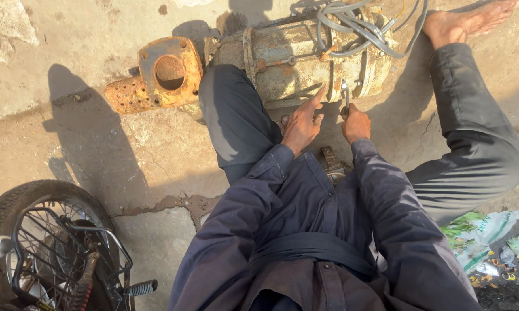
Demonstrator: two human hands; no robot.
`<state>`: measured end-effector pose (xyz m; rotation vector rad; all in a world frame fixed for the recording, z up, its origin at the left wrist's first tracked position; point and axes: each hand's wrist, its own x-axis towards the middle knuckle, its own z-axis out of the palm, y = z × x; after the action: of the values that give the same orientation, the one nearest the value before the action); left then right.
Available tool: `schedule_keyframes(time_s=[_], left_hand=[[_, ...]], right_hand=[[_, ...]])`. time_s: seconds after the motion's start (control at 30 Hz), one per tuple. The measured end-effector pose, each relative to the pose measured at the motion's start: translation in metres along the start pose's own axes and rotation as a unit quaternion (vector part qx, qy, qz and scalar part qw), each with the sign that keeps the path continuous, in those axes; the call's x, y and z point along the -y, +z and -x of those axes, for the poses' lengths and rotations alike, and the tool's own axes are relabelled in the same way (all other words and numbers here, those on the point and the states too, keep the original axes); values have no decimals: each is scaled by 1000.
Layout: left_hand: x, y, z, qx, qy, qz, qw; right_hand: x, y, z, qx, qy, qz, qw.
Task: The person sits on the ground and uses a wrench to loosen and remove bolts from a rusty cylindrical motor. They repeatedly adjust the tool and reposition the motor while working on the bolted flange.
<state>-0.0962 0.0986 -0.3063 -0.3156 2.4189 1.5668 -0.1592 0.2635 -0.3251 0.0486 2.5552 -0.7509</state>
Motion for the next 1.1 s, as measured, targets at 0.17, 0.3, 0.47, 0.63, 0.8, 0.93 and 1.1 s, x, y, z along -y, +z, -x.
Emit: schedule_keyframes(time_s=[0.17,0.3,0.47,0.63,0.8,0.93,1.1], left_hand=[[6,1,-2,-2,29,-19,999],[8,1,-2,-14,15,-26,999],[5,2,-6,12,-11,-16,1000],[3,1,-10,34,-56,-29,997],[3,2,-9,5,-13,-27,1000],[6,5,-10,22,-57,-29,998],[12,8,-9,-12,-8,-17,1000]], right_hand=[[17,1,9,-34,17,17,999],[29,0,18,-72,23,36,997],[37,-1,17,-73,45,70,994],[38,4,15,-86,31,63,994],[34,8,10,-72,45,69,994],[28,10,6,-63,30,71,995],[18,16,4,-69,21,58,996]])
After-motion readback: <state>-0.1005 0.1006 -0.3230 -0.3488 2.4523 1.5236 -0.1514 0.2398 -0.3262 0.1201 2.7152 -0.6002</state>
